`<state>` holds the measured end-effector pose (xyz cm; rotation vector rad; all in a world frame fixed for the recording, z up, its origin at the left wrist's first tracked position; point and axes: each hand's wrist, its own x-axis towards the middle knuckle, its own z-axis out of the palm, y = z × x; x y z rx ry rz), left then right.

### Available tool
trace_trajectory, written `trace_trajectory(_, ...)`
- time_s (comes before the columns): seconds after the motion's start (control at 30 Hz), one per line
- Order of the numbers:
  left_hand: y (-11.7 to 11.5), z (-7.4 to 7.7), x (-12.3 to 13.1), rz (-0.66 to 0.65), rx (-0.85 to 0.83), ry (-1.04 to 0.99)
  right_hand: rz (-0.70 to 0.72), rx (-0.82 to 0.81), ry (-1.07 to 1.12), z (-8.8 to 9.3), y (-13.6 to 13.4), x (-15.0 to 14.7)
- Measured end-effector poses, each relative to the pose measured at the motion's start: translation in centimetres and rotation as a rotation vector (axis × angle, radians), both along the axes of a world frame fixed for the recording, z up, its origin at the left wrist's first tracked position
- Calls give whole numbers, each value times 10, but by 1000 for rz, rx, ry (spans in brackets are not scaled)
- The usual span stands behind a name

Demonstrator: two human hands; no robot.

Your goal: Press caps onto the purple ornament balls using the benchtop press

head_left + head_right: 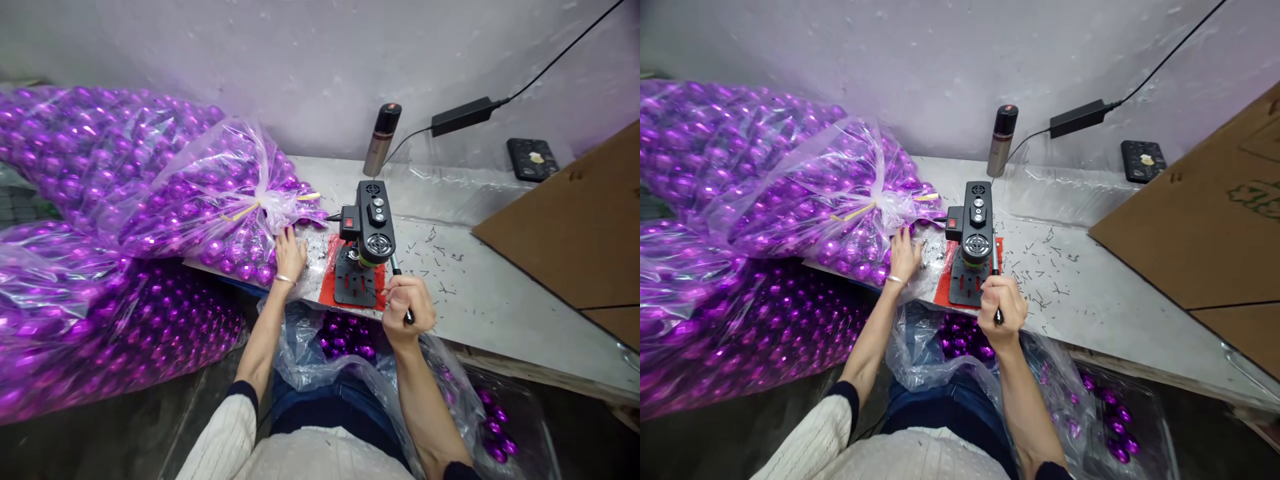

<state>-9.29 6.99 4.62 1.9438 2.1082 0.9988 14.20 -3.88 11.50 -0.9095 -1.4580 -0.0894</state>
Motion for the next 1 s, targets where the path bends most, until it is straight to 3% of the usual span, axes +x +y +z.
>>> trace_trajectory(0.07,32,8,-12,71,-81,-12,0,0,10,-1,0,-1)
trace_trajectory(0.13,52,10,-17,56,-141,-35,-3,6,14,-1,0,-1)
trace_trajectory(0.3,58,11,-13,-9,-153,-108,-7,11,2,-2,0,-1)
trace_trajectory(0.53,12,26,-10,-124,-101,-420,4,10,-20,-4,1,1)
trace_trajectory(0.73,-36,22,13,-176,-233,-1278,4,13,-17,-5,0,1)
trace_trajectory(0.8,-46,21,21,-154,-256,-1462,10,6,-18,-4,0,1)
trace_trajectory(1.0,-60,20,34,-170,-482,-1648,4,0,-28,1,0,2)
